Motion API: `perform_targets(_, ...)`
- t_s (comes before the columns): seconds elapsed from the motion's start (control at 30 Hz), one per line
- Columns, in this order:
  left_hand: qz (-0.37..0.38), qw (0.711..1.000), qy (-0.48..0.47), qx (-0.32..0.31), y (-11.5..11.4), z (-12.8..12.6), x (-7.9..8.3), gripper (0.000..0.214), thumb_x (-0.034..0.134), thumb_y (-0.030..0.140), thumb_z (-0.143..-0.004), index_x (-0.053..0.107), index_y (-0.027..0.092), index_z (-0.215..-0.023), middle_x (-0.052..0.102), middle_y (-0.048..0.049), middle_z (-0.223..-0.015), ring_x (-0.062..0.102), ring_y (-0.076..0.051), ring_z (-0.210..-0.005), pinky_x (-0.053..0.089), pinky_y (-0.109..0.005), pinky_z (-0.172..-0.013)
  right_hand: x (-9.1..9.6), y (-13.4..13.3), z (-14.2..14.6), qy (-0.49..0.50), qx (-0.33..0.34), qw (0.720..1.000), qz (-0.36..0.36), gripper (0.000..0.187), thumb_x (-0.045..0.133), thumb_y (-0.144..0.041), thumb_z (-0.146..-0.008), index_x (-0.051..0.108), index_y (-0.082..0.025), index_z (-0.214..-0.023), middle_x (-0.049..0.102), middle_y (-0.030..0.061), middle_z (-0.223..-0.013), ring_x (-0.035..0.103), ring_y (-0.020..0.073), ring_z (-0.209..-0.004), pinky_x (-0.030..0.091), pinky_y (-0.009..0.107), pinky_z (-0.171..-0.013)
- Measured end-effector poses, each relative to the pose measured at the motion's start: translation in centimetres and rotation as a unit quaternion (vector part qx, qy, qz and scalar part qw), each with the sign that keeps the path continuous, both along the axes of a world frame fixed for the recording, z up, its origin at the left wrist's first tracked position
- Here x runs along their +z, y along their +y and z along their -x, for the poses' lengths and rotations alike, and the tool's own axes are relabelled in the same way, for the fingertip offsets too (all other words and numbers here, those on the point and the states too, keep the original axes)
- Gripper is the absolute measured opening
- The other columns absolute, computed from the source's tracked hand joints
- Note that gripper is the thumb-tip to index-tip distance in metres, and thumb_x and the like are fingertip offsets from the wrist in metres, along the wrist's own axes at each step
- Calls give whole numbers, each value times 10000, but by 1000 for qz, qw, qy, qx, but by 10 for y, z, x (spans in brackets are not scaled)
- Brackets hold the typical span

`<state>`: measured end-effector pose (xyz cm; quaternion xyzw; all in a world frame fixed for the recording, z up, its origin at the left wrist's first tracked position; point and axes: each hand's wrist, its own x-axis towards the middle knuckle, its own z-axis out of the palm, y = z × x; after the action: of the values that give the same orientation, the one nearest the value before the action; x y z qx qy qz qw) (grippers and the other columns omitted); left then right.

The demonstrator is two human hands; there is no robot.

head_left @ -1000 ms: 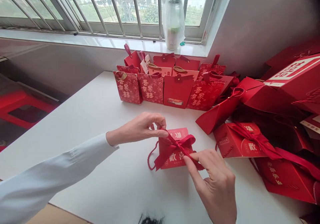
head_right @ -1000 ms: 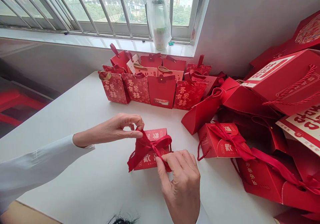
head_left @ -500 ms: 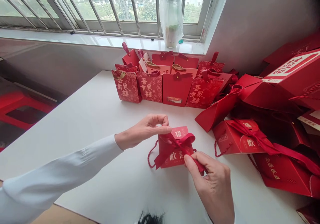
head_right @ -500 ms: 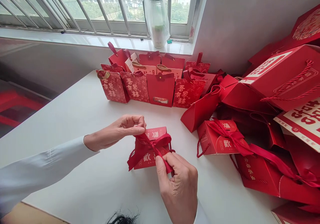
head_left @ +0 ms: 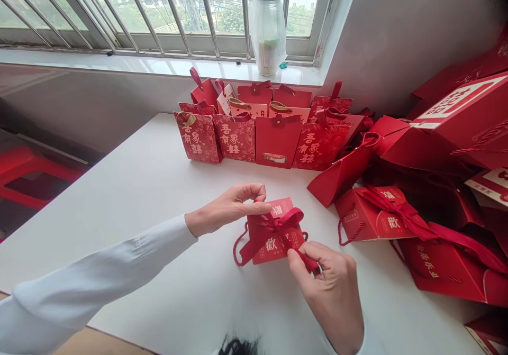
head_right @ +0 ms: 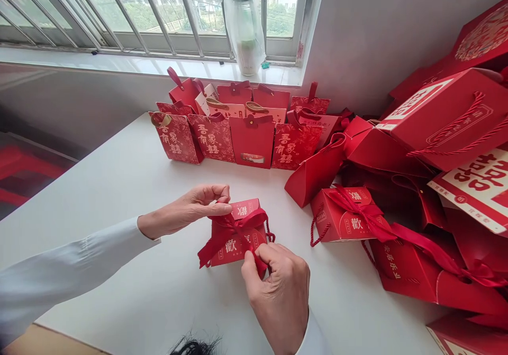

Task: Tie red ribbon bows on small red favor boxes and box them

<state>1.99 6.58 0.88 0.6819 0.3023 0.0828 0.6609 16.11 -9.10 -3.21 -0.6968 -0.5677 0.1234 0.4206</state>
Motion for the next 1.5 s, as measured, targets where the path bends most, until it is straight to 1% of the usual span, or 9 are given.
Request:
perform_targets(0.1, 7, 1000, -7, -8, 0, 1, 3, 327, 590, 371, -841, 371, 173, -698, 372, 61, -642, 296, -73, -589, 237, -219, -560, 1, -3, 0, 7, 7, 1000, 16, 397, 500, -269, -842, 239, -190, -553, 239, -50, -509, 221, 89, -470, 217, 226, -429)
perform_targets(0.23, 10, 1000, 0, 8, 2, 1, 3, 305, 616, 354, -818, 391, 174, -718, 372, 61, -650, 300, -69, -581, 247, -211, -547, 1, -9, 2, 91, 27, 992, 88, 412, 506, -368, -861, 395, -185, -509, 289, -45, -492, 252, 87, -448, 223, 228, -414)
perform_targets(0.43, 17, 999, 1, 29, 4, 2, -5, 284, 664, 361, -787, 444, 182, -796, 406, 72, -631, 352, -73, -587, 264, -210, -563, -7, -14, 7, 265, 43, 939, 216, 466, 484, -540, -855, 618, -181, -590, 433, -26, -453, 396, 100, -432, 317, 207, -444)
perform_targets(0.6, 10, 1000, -3, 25, 2, 2, -5, 271, 660, 371, -792, 470, 184, -836, 446, 65, -668, 422, -81, -634, 310, -218, -604, -11, -18, -17, 255, 84, 918, 290, 526, 480, -639, -819, 639, -187, -602, 500, -7, -495, 408, 113, -460, 321, 216, -453)
perform_targets(0.67, 3, 1000, 0, 22, 1, 2, -3, 259, 658, 362, -796, 478, 183, -845, 447, 66, -668, 428, -81, -642, 317, -219, -612, -5, -17, -35, 212, 61, 938, 269, 515, 508, -665, -792, 623, -196, -611, 506, -9, -521, 406, 116, -474, 310, 217, -443)
perform_targets(0.8, -1, 1000, -1, 26, 1, 3, -3, 227, 641, 338, -811, 484, 184, -871, 430, 69, -665, 430, -78, -647, 327, -216, -618, 15, 4, -58, 146, -34, 980, 133, 456, 440, -649, -849, 628, -236, -804, 573, -14, -638, 479, 132, -558, 358, 206, -493)
perform_targets(0.97, -2, 1000, -6, 25, -1, 3, -2, 226, 632, 335, -814, 487, 186, -903, 439, 62, -672, 461, -85, -646, 341, -214, -591, 21, 43, -43, 113, 14, 988, 107, 507, 367, -687, -859, 588, -236, -930, 601, -11, -671, 527, 153, -572, 385, 241, -554)
perform_targets(1.2, -24, 999, -11, 24, -2, 4, -3, 240, 650, 354, -798, 510, 193, -909, 441, 61, -674, 444, -82, -635, 354, -206, -584, 20, 47, -24, 110, 30, 985, 128, 334, 594, -564, -788, 591, -235, -736, 566, -36, -599, 510, 135, -539, 357, 222, -491)
perform_targets(1.5, -81, 997, 2, 11, -4, 4, -8, 155, 598, 277, -822, 507, 195, -917, 456, 56, -667, 463, -94, -651, 362, -204, -582, 2, 35, -14, 130, 27, 990, 44, 246, 527, -298, -799, 401, -208, -609, 375, -73, -519, 344, 76, -447, 303, 159, -414)
